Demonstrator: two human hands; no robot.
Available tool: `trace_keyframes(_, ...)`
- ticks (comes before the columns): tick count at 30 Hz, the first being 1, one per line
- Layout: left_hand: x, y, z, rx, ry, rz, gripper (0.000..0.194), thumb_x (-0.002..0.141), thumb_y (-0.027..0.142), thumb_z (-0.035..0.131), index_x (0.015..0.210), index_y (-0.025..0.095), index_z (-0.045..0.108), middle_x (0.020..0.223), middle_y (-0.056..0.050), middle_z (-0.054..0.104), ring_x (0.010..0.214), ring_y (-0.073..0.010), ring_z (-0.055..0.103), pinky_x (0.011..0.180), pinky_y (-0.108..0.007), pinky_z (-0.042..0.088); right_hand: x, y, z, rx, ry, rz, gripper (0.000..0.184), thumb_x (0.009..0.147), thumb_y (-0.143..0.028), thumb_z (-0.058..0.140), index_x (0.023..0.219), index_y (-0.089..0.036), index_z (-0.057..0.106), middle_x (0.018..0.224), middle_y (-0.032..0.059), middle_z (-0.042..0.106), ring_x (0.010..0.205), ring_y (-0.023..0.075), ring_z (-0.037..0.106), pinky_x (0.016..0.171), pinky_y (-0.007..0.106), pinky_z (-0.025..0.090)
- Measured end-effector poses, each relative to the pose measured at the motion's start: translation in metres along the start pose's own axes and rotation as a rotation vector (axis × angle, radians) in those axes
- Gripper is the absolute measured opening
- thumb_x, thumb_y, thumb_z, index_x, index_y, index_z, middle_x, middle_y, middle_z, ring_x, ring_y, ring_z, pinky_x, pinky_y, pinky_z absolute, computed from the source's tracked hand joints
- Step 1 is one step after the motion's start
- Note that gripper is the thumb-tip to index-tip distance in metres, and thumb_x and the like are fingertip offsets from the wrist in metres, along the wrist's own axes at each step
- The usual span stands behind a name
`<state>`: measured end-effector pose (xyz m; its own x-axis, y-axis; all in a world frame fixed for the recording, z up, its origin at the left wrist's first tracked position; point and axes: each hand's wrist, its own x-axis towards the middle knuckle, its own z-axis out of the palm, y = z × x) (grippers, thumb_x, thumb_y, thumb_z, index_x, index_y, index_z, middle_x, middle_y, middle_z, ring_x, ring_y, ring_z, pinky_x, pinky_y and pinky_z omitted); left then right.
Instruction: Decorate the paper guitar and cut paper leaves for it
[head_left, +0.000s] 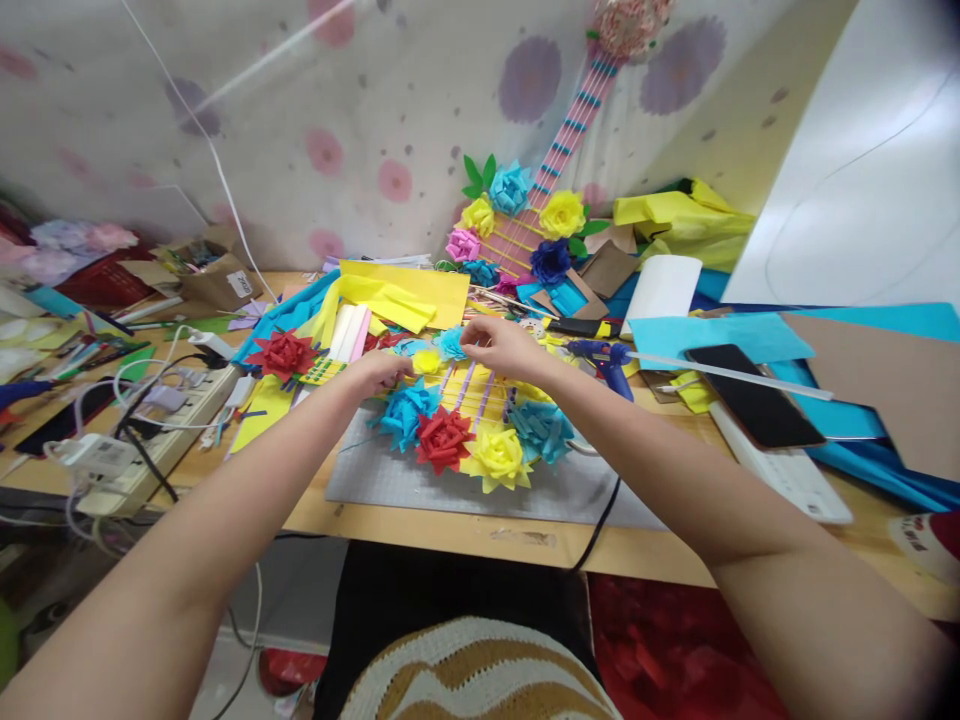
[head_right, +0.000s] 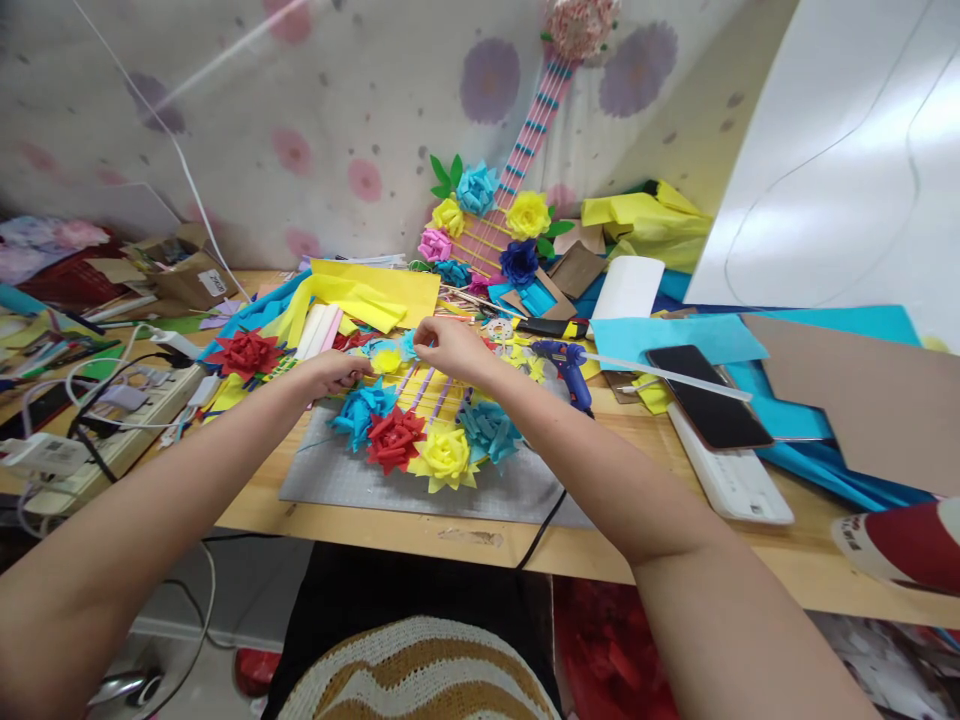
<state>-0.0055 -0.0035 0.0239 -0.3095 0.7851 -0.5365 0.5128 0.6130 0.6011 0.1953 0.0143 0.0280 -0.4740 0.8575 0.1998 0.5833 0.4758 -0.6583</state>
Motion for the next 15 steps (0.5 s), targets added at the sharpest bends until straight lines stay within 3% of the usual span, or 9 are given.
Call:
trace_keyframes(8,0.002,0.0,0.003,-0.07,-0.013,-0.02,0.018,0.056,0.015,0.063,0.053,0.015,0.046,0.041,0.005,0.037,0.035,-0.0033,0.026,0.034,-0.018,0.013,-0.002,-0.001,-0.002,-0.011,0.004,0.01,0.01,0.072,-0.021,0.052,0.078,-0.018,0.06,0.078,0.0011,0.063,0.069,0.0115,0.054,0.063,0.023,0.038)
trace_keyframes(15,0.01,-0.004,-0.001,-0.13,-0.153,0.005,0.015,0.055,0.018,0.062,0.054,0.014,0.047,0.044,0.005,0.037,0.035,-0.0026,0.024,0.034,-0.018,0.011,-0.003,-0.001,-0.004,-0.017,0.002,0.009,0.011,0.072,-0.021,0.052,0.078,-0.018,0.06,0.078,0.0012,0.063,0.07,0.0114,0.054,0.065,0.024,0.039)
